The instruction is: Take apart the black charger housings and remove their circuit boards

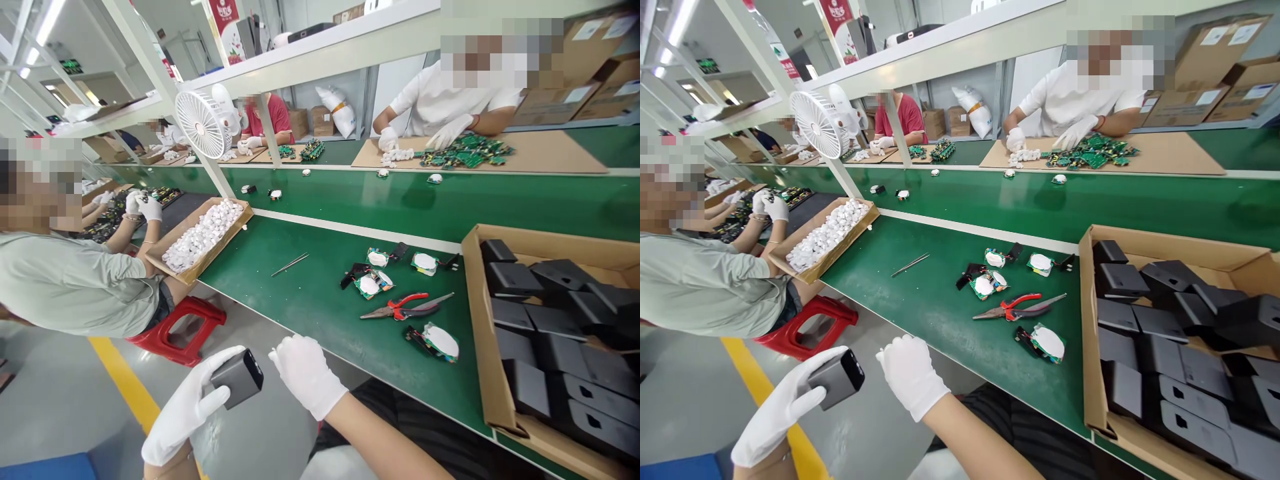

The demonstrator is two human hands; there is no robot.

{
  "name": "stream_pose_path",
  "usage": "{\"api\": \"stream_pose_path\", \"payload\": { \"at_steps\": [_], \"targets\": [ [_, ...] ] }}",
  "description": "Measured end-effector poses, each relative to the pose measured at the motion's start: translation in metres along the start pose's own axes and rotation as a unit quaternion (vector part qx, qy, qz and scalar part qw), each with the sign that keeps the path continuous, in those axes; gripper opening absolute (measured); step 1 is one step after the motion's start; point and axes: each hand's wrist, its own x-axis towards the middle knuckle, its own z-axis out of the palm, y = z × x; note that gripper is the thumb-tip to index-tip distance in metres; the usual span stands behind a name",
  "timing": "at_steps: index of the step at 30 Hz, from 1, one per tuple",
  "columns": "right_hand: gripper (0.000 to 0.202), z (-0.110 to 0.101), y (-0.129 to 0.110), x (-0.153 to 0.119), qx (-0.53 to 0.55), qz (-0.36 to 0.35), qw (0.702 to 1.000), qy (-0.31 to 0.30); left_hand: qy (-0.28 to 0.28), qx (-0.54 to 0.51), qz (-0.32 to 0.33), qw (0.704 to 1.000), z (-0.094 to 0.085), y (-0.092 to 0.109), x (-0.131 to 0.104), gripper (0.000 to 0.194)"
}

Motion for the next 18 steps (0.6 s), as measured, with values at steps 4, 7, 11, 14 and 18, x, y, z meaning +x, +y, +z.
{"api": "stream_pose_path", "payload": {
  "at_steps": [4, 7, 11, 14, 18],
  "targets": [
    [0.019, -0.001, 0.001, 0.006, 0.025, -0.003, 1.0, 0.007, 0.0, 0.001, 0.008, 1.0, 0.002, 0.001, 0.002, 0.06],
    [0.022, -0.008, 0.002, 0.007, 0.074, 0.012, 0.997, 0.02, 0.013, 0.003, 0.009, 1.0, 0.001, 0.003, 0.001, 0.061],
    [0.033, -0.019, 0.002, 0.001, 0.182, 0.026, 0.983, 0.024, 0.026, -0.023, 0.006, 0.999, 0.004, 0.005, -0.001, 0.063],
    [0.036, -0.029, 0.003, -0.011, 0.284, 0.02, 0.959, -0.004, 0.029, -0.049, 0.017, 0.998, 0.011, 0.005, 0.0, 0.065],
    [0.029, -0.048, 0.007, -0.026, 0.343, 0.003, 0.938, -0.046, 0.019, -0.043, 0.038, 0.998, 0.02, 0.009, 0.007, 0.067]
  ]
}}
